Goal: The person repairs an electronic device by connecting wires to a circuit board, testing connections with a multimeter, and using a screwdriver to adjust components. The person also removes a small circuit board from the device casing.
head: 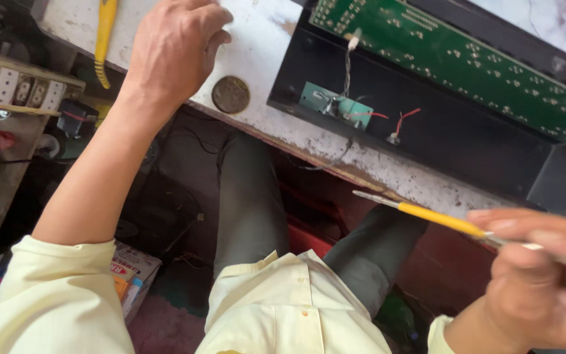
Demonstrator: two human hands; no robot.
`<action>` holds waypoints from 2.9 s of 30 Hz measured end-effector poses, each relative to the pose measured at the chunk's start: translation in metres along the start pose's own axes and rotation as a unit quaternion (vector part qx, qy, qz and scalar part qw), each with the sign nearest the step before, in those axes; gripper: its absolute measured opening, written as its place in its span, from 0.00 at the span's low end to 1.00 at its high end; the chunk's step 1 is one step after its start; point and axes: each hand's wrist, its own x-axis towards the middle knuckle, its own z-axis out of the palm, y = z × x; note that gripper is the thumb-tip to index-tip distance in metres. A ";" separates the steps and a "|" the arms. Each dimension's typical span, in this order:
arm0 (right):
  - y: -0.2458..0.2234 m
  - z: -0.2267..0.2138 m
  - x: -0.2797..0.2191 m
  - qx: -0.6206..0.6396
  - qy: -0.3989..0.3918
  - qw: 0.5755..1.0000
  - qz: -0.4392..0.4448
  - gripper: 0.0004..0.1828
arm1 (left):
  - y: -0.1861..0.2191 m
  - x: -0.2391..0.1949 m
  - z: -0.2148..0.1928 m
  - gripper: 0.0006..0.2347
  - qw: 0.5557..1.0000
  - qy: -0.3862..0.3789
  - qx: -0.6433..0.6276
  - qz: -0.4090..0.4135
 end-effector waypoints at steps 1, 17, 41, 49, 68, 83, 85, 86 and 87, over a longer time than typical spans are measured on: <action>-0.009 -0.004 -0.005 -0.040 -0.041 0.998 0.004 0.10 | 0.007 -0.002 -0.002 0.06 1.000 0.015 0.014 0.013; -0.026 0.094 -0.100 -0.152 -0.246 0.929 -0.230 0.10 | 0.207 -0.095 0.040 0.10 0.481 -0.063 -0.769 -0.416; -0.031 0.134 -0.218 0.130 -0.037 0.939 0.316 0.33 | 0.103 -0.012 0.031 0.12 0.974 0.008 0.108 0.200; -0.038 0.138 -0.214 0.125 -0.017 0.935 0.333 0.32 | 0.076 0.021 0.057 0.08 0.982 -0.074 0.026 0.172; -0.042 0.171 -0.178 0.197 0.000 0.927 0.320 0.31 | 0.088 0.034 0.040 0.14 0.982 -0.118 0.030 0.145; -0.047 0.171 -0.179 0.193 -0.002 0.923 0.334 0.31 | 0.090 0.033 0.044 0.12 0.983 -0.098 0.024 0.154; -0.046 0.171 -0.180 0.194 -0.002 0.922 0.335 0.30 | 0.090 0.032 0.045 0.12 0.983 -0.103 0.028 0.151; -0.046 0.172 -0.181 0.195 -0.002 0.922 0.335 0.30 | 0.090 0.031 0.044 0.12 0.983 -0.101 0.028 0.153; -0.045 0.172 -0.181 0.198 -0.002 0.921 0.336 0.30 | 0.090 0.031 0.044 0.12 0.983 -0.098 0.028 0.155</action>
